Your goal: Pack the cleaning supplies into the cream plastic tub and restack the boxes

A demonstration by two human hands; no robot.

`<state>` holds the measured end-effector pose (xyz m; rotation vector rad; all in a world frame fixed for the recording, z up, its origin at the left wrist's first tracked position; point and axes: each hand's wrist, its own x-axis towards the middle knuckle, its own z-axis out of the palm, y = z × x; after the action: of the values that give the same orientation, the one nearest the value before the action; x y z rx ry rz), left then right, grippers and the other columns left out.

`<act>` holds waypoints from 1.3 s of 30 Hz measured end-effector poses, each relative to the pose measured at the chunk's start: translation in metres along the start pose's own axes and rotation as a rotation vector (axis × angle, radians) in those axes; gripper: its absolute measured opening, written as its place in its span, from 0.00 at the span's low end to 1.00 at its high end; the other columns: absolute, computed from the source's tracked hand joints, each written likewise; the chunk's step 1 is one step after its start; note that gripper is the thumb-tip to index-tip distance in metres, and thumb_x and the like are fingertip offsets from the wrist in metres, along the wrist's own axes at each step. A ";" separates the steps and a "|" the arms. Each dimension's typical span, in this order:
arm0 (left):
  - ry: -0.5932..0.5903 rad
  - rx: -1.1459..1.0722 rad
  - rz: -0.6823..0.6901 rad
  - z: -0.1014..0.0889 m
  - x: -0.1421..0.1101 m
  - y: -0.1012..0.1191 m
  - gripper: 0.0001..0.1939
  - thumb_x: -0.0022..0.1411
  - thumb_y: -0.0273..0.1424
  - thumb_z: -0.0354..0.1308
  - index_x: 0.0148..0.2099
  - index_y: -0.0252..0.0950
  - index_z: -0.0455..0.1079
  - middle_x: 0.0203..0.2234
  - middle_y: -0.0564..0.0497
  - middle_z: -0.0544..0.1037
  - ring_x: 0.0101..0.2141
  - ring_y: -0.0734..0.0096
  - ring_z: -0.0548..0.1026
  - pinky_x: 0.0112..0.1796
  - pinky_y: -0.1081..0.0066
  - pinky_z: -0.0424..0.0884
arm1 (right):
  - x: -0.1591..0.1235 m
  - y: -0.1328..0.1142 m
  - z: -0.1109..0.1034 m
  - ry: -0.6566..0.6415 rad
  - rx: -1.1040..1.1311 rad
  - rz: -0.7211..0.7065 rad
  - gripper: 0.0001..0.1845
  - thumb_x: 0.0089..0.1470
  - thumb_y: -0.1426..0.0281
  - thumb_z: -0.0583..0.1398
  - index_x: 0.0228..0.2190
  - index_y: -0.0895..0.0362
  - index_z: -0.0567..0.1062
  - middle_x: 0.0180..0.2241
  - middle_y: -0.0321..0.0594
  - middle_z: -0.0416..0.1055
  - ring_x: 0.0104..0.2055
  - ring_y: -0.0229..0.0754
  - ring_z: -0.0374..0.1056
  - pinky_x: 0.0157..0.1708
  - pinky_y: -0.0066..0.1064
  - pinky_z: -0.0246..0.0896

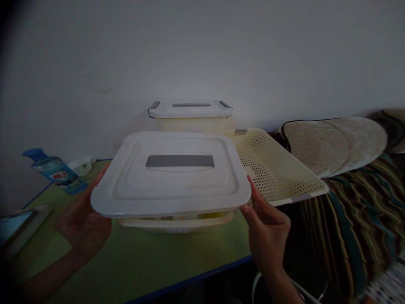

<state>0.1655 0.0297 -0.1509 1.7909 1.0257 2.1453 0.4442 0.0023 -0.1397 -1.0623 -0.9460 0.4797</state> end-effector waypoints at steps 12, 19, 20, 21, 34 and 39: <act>-0.105 0.141 -0.006 -0.016 -0.031 -0.021 0.26 0.52 0.40 0.55 0.55 0.49 0.64 0.52 0.52 0.70 0.52 0.53 0.68 0.57 0.50 0.55 | -0.027 0.026 -0.006 -0.010 -0.099 0.089 0.23 0.40 0.67 0.65 0.42 0.52 0.75 0.45 0.41 0.71 0.50 0.53 0.66 0.51 0.47 0.61; -0.173 0.123 0.030 -0.019 -0.037 -0.026 0.27 0.53 0.37 0.54 0.56 0.54 0.61 0.52 0.55 0.70 0.52 0.54 0.68 0.58 0.50 0.52 | -0.033 0.025 -0.007 -0.003 -0.135 0.041 0.19 0.42 0.66 0.64 0.41 0.47 0.75 0.47 0.37 0.70 0.53 0.55 0.63 0.53 0.55 0.55; -0.170 0.121 0.027 -0.019 -0.038 -0.027 0.26 0.53 0.37 0.54 0.56 0.53 0.62 0.52 0.55 0.70 0.52 0.55 0.67 0.58 0.50 0.52 | -0.033 0.025 -0.006 -0.012 -0.147 0.013 0.18 0.43 0.66 0.64 0.40 0.47 0.75 0.47 0.37 0.70 0.53 0.55 0.63 0.54 0.56 0.54; -0.165 0.120 0.022 -0.019 -0.039 -0.028 0.26 0.53 0.38 0.54 0.56 0.51 0.63 0.52 0.54 0.70 0.52 0.55 0.67 0.58 0.51 0.52 | -0.035 0.024 -0.005 -0.020 -0.167 -0.017 0.18 0.43 0.66 0.64 0.40 0.46 0.76 0.46 0.36 0.71 0.53 0.55 0.63 0.54 0.56 0.54; -0.410 0.344 0.109 -0.020 0.041 -0.014 0.27 0.60 0.45 0.47 0.61 0.49 0.54 0.60 0.55 0.58 0.59 0.54 0.54 0.60 0.53 0.43 | 0.030 -0.013 -0.005 -0.468 -0.550 -0.540 0.19 0.56 0.63 0.53 0.50 0.44 0.68 0.52 0.34 0.66 0.54 0.47 0.63 0.54 0.46 0.56; -0.950 0.571 0.120 0.007 0.068 -0.001 0.38 0.57 0.52 0.45 0.64 0.37 0.47 0.63 0.43 0.47 0.62 0.54 0.45 0.59 0.54 0.40 | 0.063 -0.025 0.033 -0.904 -0.849 -0.555 0.35 0.54 0.50 0.50 0.59 0.51 0.54 0.61 0.40 0.49 0.64 0.51 0.43 0.60 0.50 0.42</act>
<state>0.1532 0.0692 -0.0963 2.7099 1.2862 0.7782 0.4477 0.0545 -0.0858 -1.2523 -2.3060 0.0404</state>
